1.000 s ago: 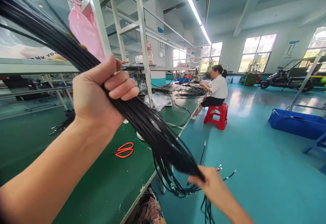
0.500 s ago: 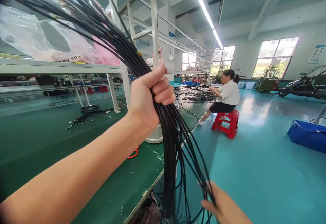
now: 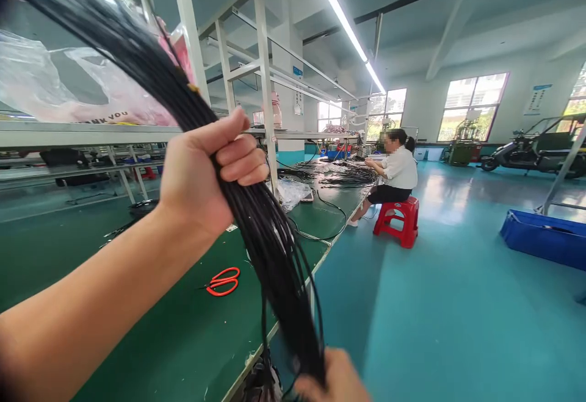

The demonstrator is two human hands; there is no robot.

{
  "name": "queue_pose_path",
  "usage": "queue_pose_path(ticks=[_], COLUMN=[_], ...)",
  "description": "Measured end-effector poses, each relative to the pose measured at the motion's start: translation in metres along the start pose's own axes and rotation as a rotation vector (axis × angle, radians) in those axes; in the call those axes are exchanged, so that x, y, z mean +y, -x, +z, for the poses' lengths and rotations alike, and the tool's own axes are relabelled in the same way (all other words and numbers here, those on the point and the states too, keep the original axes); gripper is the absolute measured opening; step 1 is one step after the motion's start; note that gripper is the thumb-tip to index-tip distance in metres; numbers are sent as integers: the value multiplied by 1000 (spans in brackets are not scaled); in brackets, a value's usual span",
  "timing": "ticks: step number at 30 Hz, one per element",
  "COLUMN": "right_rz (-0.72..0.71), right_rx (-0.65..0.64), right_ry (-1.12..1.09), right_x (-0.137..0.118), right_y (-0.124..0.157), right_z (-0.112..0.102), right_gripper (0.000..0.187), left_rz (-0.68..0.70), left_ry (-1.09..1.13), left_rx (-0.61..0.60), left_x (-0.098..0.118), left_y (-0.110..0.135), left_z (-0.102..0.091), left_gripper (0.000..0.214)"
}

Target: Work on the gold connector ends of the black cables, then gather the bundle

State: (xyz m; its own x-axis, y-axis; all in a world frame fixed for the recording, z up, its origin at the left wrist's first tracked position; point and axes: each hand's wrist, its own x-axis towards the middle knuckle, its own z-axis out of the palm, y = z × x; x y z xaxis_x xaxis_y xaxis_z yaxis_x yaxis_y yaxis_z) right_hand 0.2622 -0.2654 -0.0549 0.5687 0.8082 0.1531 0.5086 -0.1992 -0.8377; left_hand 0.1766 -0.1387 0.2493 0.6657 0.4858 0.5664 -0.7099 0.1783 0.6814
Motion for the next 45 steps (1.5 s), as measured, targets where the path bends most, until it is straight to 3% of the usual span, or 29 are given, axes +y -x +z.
queue_pose_path(ticks=[2,4,6,8,9,14,19,20,23,24,28,29,32,35,37,39,40,42,43,45], right_rz=[8,7,-37,-117,-144,-45,-177,-160,-25,-2,-103,-70,22,11,17,-8,-66,-105,-109,-78], right_rx=[152,305,299,204,224,574,367,374,561,561,205,116,170,72,-71,-89,-134,-170,-161,-72], right_ry=[72,141,187,216,233,317,292,298,336,337,279,280,313,281,159,29,-33,-63,-55,-11], right_x=[10,16,17,16,16,26,28,29,35,37,49,52,58,46,28,8,0,-9,-9,-2], right_y=[-10,-14,-10,-5,-3,-4,3,2,-3,-5,-8,-9,-12,-12,-11,-13,-15,-21,-26,-35], right_z=[-29,-46,-44,-36,-34,-51,-48,-50,-62,-64,-58,-57,-65,-64,-45,-15,-1,17,17,0], right_gripper=[46,51,45,27,22,43,39,38,51,52,33,38,61,62,72,79,75,48,37,41], left_rz=[38,70,83,67,56,92,95,87,95,101,106,102,98,103,96,89,84,64,47,3], left_ry=[-18,-12,-10,-36,-49,-27,-51,-60,-67,-61,-38,-34,-16,23,42,47,48,47,44,34], left_rx=[15,33,40,51,59,48,49,53,64,64,83,85,103,118,120,125,124,97,68,-11], left_x=[5,10,14,16,16,16,18,18,16,15,17,17,16,12,10,10,11,15,18,24], left_y=[4,7,9,10,11,10,6,6,6,6,2,1,-1,-3,-5,-8,-9,-11,-11,-10], left_z=[-7,-13,-16,-18,-18,-17,-15,-16,-18,-19,-22,-23,-25,-24,-20,-16,-14,-12,-13,-18], left_gripper=[37,35,35,34,33,34,37,36,32,32,36,37,37,39,41,43,44,47,48,49])
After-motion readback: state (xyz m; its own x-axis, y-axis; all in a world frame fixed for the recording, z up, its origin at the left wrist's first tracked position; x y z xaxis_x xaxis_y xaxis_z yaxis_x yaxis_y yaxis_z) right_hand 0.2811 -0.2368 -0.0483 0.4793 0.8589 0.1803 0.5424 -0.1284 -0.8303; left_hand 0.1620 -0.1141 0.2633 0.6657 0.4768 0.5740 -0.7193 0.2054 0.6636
